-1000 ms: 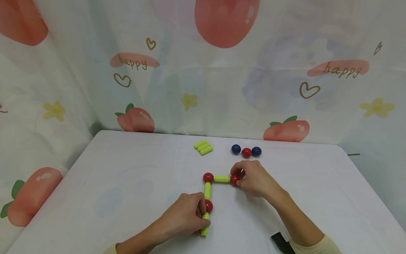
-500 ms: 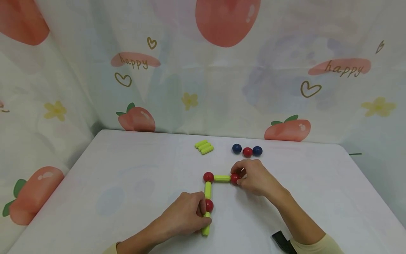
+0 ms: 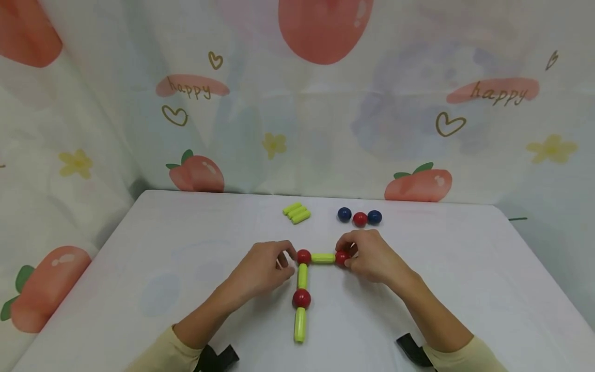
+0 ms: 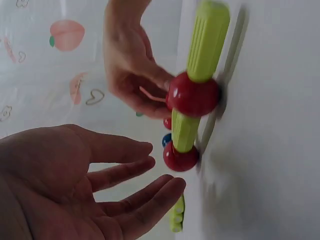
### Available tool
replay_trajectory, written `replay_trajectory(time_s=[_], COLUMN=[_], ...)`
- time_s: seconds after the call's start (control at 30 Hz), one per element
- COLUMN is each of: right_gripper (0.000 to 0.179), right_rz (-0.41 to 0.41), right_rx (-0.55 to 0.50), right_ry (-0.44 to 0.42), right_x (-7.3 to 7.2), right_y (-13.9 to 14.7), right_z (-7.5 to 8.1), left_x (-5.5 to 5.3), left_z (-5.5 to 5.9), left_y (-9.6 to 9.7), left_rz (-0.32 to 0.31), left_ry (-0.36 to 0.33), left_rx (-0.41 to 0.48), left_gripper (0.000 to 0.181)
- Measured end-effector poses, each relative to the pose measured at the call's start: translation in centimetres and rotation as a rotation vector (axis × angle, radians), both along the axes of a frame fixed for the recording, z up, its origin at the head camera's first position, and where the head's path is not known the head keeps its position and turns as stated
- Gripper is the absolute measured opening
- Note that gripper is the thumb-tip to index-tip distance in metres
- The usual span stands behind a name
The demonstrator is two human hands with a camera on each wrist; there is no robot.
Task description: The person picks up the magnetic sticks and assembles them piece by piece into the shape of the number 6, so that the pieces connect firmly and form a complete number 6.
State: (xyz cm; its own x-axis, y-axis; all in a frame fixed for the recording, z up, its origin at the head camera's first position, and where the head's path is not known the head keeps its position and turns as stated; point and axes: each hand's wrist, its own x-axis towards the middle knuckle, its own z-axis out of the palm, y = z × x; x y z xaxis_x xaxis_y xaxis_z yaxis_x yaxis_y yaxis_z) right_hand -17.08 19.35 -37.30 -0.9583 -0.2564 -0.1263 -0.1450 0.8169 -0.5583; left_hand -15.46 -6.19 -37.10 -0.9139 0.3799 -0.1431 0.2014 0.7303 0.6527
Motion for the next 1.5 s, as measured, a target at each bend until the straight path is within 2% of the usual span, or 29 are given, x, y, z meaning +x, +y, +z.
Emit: replay_trajectory(time_s=[0.13, 0.23, 0.37, 0.43, 1.03, 1.33, 1.5], right_gripper=[0.024, 0.024, 0.022, 0.022, 0.024, 0.025, 0.027], right_rz=[-0.001, -0.002, 0.000, 0.003, 0.001, 0.032, -0.017], right_rx=[-0.005, -0.004, -0.006, -0.009, -0.004, -0.020, -0.016], right_ry=[-0.002, -0.009, -0.010, -0.009, 0.035, 0.044, 0.096], right_x=[-0.1, -0.2, -0.3, -0.3, -0.5, -0.7, -1.4], right_y=[0.1, 0.1, 0.1, 0.2, 0.5, 1.6, 3.3], right_z=[0.1, 0.1, 0.0, 0.0, -0.3, 0.4, 1.0], left_x=[-2.3, -3.8, -5.0, -5.4, -6.3, -6.3, -6.3], left_z=[0.2, 0.1, -0.2, -0.2, -0.8, -1.0, -1.1], left_y=[0.9, 1.7, 2.4, 2.7, 2.6, 2.6, 2.5], left_rz=[-0.029, -0.092, -0.168, -0.184, -0.157, -0.132, -0.120], left_ry=[0.000, -0.025, -0.052, -0.066, -0.088, -0.098, -0.100], left_rx=[-0.024, -0.044, -0.071, -0.079, -0.020, -0.017, -0.010], left_gripper=[0.027, 0.027, 0.023, 0.021, 0.016, 0.017, 0.017])
